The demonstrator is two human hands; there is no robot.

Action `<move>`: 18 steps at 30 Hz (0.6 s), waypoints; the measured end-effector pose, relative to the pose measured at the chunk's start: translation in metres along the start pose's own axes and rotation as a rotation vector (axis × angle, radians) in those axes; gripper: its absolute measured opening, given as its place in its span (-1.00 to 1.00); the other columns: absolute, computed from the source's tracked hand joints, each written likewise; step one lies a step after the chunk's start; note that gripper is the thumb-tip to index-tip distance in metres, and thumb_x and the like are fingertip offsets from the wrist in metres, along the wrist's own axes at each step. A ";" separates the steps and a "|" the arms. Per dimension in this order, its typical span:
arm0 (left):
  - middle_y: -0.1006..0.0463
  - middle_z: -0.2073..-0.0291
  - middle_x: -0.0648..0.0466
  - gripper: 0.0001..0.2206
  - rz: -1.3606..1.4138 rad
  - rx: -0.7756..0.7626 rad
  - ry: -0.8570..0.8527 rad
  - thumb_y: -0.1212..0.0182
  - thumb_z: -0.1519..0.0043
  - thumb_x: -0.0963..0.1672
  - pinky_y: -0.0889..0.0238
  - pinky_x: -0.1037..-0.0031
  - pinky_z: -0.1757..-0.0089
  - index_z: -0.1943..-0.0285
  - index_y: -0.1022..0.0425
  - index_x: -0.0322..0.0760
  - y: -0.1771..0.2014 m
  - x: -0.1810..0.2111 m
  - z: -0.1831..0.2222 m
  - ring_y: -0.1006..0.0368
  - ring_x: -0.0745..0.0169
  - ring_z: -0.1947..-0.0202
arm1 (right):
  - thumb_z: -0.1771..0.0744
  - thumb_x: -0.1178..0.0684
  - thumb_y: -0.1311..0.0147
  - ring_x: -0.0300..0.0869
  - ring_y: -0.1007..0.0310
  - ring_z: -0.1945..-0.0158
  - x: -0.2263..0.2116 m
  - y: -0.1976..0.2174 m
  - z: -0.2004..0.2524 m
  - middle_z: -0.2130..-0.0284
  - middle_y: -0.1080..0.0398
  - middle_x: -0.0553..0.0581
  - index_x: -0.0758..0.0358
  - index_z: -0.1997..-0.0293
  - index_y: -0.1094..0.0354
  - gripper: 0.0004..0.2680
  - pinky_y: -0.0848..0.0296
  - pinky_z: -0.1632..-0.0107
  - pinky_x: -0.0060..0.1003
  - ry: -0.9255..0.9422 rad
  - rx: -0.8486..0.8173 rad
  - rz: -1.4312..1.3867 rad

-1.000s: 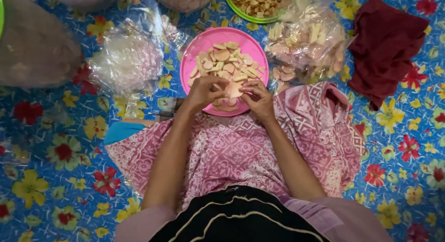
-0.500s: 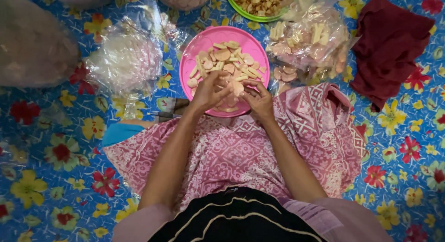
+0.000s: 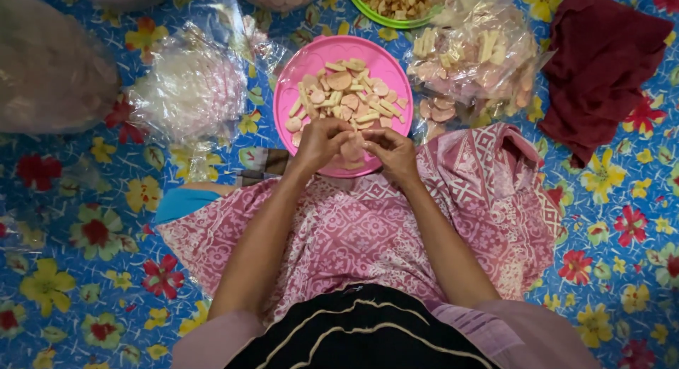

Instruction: Packaging sliced food items into small plastic bags

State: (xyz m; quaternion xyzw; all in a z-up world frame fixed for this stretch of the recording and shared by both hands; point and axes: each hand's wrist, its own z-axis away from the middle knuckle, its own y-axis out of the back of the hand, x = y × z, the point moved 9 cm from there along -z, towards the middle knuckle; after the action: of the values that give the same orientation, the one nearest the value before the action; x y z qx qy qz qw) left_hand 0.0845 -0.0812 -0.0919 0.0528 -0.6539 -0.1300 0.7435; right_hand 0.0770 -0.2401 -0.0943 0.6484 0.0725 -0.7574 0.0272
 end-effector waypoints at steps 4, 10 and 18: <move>-0.57 0.51 -0.01 -0.90 -0.035 0.028 -0.019 -0.32 -0.02 -0.16 -0.37 0.36 0.32 0.30 -0.58 -0.14 0.001 -0.003 -0.002 -0.53 0.04 0.37 | -0.16 0.27 -0.26 -0.30 -0.45 0.34 -0.002 -0.001 0.000 0.39 -0.46 0.14 0.27 0.17 -0.43 -0.78 -0.47 0.30 -0.45 -0.015 -0.005 0.013; -0.58 0.44 0.01 -0.92 0.112 0.151 -0.023 -0.27 -0.10 -0.16 -0.38 0.46 0.32 0.25 -0.55 -0.15 0.022 0.002 -0.002 -0.53 0.17 0.37 | -0.22 0.12 -0.24 -0.31 -0.39 0.36 -0.001 0.000 0.002 0.41 -0.44 0.10 0.22 0.13 -0.41 -0.80 -0.40 0.28 -0.43 -0.027 -0.001 0.130; -0.55 0.23 -0.05 -0.78 0.048 0.065 -0.116 -0.22 -0.08 -0.25 -0.40 0.34 0.23 0.12 -0.52 -0.16 0.013 0.024 0.000 -0.48 -0.05 0.21 | -0.26 0.10 -0.14 -0.36 -0.29 0.51 0.019 0.008 -0.003 0.58 -0.37 0.04 0.25 0.28 -0.40 -0.92 -0.28 0.36 -0.54 -0.060 0.018 0.077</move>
State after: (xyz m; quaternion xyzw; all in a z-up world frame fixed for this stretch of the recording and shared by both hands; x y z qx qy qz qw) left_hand 0.0889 -0.0747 -0.0652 0.0536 -0.7008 -0.0935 0.7052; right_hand 0.0782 -0.2461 -0.1141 0.6279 0.0397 -0.7755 0.0529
